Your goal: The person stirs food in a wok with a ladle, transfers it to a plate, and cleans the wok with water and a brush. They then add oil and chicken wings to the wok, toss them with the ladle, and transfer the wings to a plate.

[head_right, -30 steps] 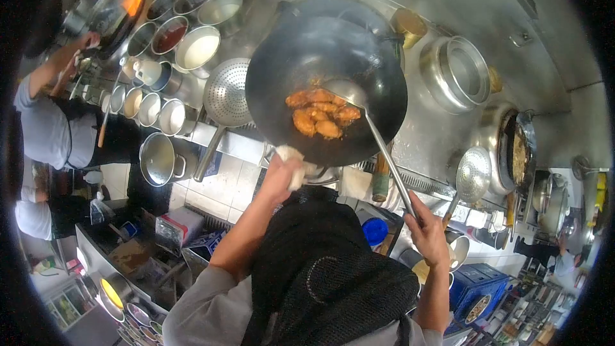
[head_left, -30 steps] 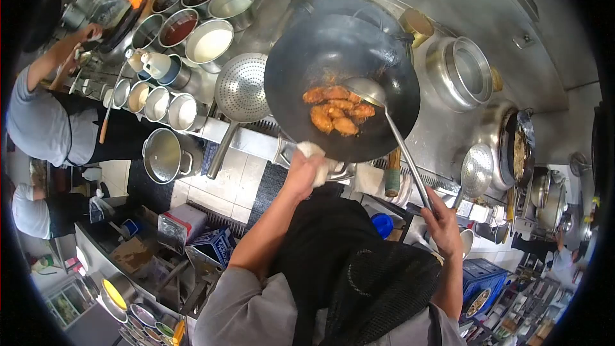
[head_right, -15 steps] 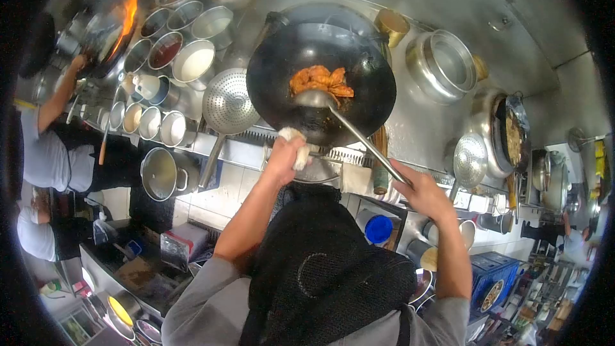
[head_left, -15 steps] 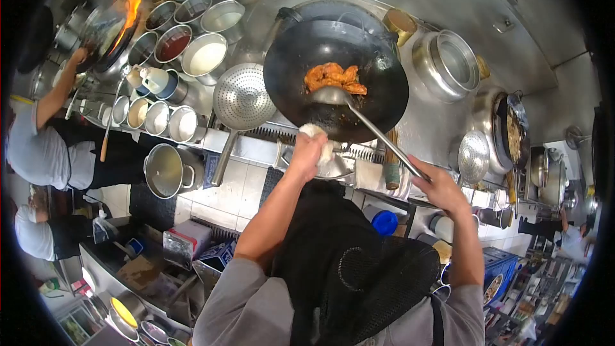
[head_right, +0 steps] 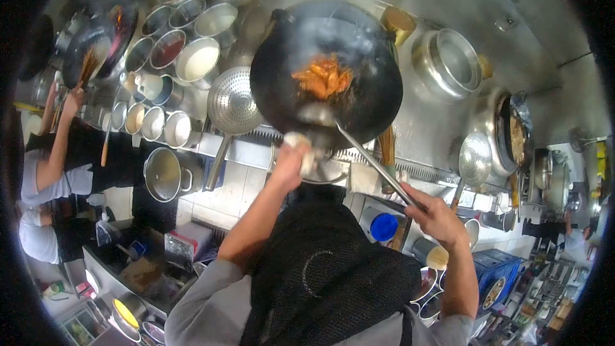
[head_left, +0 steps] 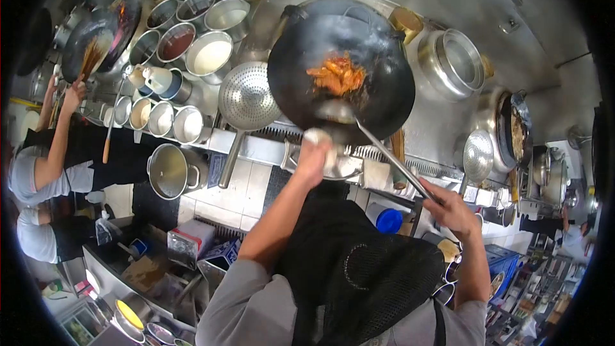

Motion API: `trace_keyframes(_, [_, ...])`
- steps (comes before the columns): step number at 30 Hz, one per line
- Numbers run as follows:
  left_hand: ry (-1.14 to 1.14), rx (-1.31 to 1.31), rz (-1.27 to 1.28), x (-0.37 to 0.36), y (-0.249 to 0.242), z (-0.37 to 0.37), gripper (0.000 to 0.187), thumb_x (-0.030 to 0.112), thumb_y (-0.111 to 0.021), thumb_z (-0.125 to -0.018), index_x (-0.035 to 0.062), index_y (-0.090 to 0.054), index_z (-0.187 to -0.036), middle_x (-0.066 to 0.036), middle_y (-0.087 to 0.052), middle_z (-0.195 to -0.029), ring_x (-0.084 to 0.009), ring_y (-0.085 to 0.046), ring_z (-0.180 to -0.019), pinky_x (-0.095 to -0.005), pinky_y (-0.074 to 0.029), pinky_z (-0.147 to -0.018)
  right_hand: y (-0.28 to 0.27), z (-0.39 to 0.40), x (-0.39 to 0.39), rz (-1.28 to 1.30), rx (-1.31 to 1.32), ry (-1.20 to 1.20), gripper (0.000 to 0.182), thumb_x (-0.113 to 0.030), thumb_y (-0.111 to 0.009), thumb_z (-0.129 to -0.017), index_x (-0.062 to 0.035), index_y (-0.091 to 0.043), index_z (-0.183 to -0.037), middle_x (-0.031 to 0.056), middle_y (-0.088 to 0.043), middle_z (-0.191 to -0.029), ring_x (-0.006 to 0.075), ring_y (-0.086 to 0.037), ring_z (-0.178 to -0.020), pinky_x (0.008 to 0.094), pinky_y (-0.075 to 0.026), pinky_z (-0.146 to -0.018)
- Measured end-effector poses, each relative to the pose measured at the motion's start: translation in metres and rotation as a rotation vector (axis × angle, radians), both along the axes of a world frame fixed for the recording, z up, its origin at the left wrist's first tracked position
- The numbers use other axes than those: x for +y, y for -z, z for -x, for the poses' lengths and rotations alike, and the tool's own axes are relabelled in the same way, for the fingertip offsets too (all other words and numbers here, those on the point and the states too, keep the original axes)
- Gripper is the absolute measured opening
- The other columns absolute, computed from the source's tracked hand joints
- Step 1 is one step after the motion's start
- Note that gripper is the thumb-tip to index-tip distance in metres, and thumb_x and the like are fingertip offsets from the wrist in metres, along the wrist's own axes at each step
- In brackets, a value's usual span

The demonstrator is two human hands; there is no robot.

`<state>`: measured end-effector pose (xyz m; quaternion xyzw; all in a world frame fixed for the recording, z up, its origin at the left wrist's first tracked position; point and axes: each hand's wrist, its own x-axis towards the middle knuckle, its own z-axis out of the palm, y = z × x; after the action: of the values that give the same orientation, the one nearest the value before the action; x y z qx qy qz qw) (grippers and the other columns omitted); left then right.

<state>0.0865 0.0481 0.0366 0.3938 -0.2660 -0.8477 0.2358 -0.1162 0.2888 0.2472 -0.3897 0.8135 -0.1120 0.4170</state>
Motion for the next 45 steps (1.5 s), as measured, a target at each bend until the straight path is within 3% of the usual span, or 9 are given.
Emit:
trace_keyframes(5, [0.039, -0.047, 0.053, 0.008, -0.036, -0.004, 0.025, 0.007, -0.056, -0.092, 0.0021, -0.046, -0.115, -0.012, -0.059, -0.103, -0.0241, -0.067, -0.085, -0.0368, -0.058, -0.056, -0.048, 0.005, -0.010, -0.241, -0.036, 0.083, 0.052, -0.022, -0.066, -0.091, -0.0159, -0.052, -0.141, 0.0131, -0.068, -0.122, 0.0237, -0.066, -0.106, 0.0379, -0.050, -0.094])
trace_keyframes(9, [0.071, 0.017, 0.029, -0.017, -0.029, 0.009, 0.026, 0.009, -0.057, -0.092, 0.0029, -0.047, -0.115, -0.009, -0.058, -0.099, -0.0198, -0.062, -0.079, -0.0354, -0.057, -0.060, 0.041, 0.013, -0.040, 0.159, 0.203, -0.118, 0.055, -0.017, -0.065, -0.091, -0.0147, -0.048, -0.144, 0.0212, -0.067, -0.115, 0.0343, -0.069, -0.097, 0.0412, -0.053, -0.087])
trace_keyframes(13, [0.141, -0.090, 0.213, 0.035, 0.059, -0.036, 0.038, 0.004, -0.057, -0.091, 0.0025, -0.044, -0.126, -0.008, -0.058, -0.109, -0.0198, -0.063, -0.096, -0.0358, -0.056, -0.075, 0.119, 0.002, -0.036, 0.477, 0.297, -0.057, 0.055, -0.010, -0.063, -0.092, -0.0120, -0.046, -0.145, 0.0292, -0.067, -0.104, 0.0405, -0.069, -0.090, 0.0450, -0.053, -0.075])
trace_keyframes(19, [0.074, -0.043, 0.046, -0.009, 0.004, -0.014, 0.029, 0.003, -0.060, -0.087, 0.0039, -0.050, -0.114, -0.009, -0.060, -0.105, -0.0185, -0.064, -0.089, -0.0336, -0.056, -0.065, 0.051, -0.016, -0.009, 0.153, 0.039, 0.043, 0.057, -0.019, -0.065, -0.093, -0.0173, -0.044, -0.147, 0.0173, -0.064, -0.127, 0.0276, -0.068, -0.105, 0.0393, -0.050, -0.096])
trace_keyframes(25, [0.046, 0.008, 0.026, 0.012, -0.021, -0.022, 0.030, 0.004, -0.058, -0.088, 0.0025, -0.047, -0.115, -0.012, -0.059, -0.098, -0.0238, -0.065, -0.081, -0.0352, -0.057, -0.052, -0.043, 0.006, -0.003, -0.178, -0.184, 0.122, 0.052, -0.013, -0.065, -0.093, -0.0195, -0.051, -0.143, 0.0006, -0.059, -0.073, 0.0081, -0.049, -0.055, 0.0273, -0.043, -0.054])
trace_keyframes(30, [0.054, -0.018, 0.012, 0.001, -0.036, -0.017, 0.027, 0.005, -0.057, -0.087, -0.0005, -0.049, -0.113, -0.012, -0.058, -0.097, -0.0231, -0.063, -0.080, -0.0364, -0.056, -0.052, -0.057, 0.003, -0.005, -0.177, -0.212, 0.284, 0.056, -0.007, -0.067, -0.090, -0.0146, -0.052, -0.143, -0.0048, -0.049, -0.068, 0.0052, -0.038, -0.048, 0.0256, -0.034, -0.044])
trace_keyframes(33, [0.082, -0.026, 0.045, 0.001, -0.034, -0.020, 0.031, 0.005, -0.057, -0.087, 0.0003, -0.048, -0.116, -0.012, -0.058, -0.099, -0.0232, -0.063, -0.081, -0.0362, -0.056, -0.052, -0.009, 0.007, -0.003, 0.116, 0.196, -0.129, 0.055, -0.009, -0.069, -0.089, -0.0110, -0.051, -0.141, 0.0122, -0.073, -0.099, 0.0189, -0.067, -0.075, 0.0323, -0.051, -0.072])
trace_keyframes(36, [0.052, -0.083, 0.103, 0.012, -0.023, -0.024, 0.036, 0.004, -0.057, -0.086, 0.0016, -0.045, -0.120, -0.012, -0.057, -0.102, -0.0231, -0.063, -0.080, -0.0362, -0.056, -0.052, 0.006, -0.004, -0.004, 0.136, 0.206, -0.061, 0.053, -0.012, -0.069, -0.088, -0.0145, -0.054, -0.139, 0.0202, -0.070, -0.110, 0.0296, -0.070, -0.093, 0.0367, -0.051, -0.082])
trace_keyframes(45, [0.043, -0.064, 0.177, 0.020, 0.012, -0.030, 0.042, 0.002, -0.055, -0.084, 0.0030, -0.041, -0.124, -0.011, -0.056, -0.104, -0.0213, -0.062, -0.080, -0.0345, -0.056, -0.052, 0.060, 0.010, -0.058, 0.355, 0.595, -0.217, 0.052, -0.009, -0.067, -0.087, -0.0229, -0.057, -0.137, 0.0147, -0.066, -0.087, 0.0347, -0.066, -0.075, 0.0434, -0.053, -0.067])
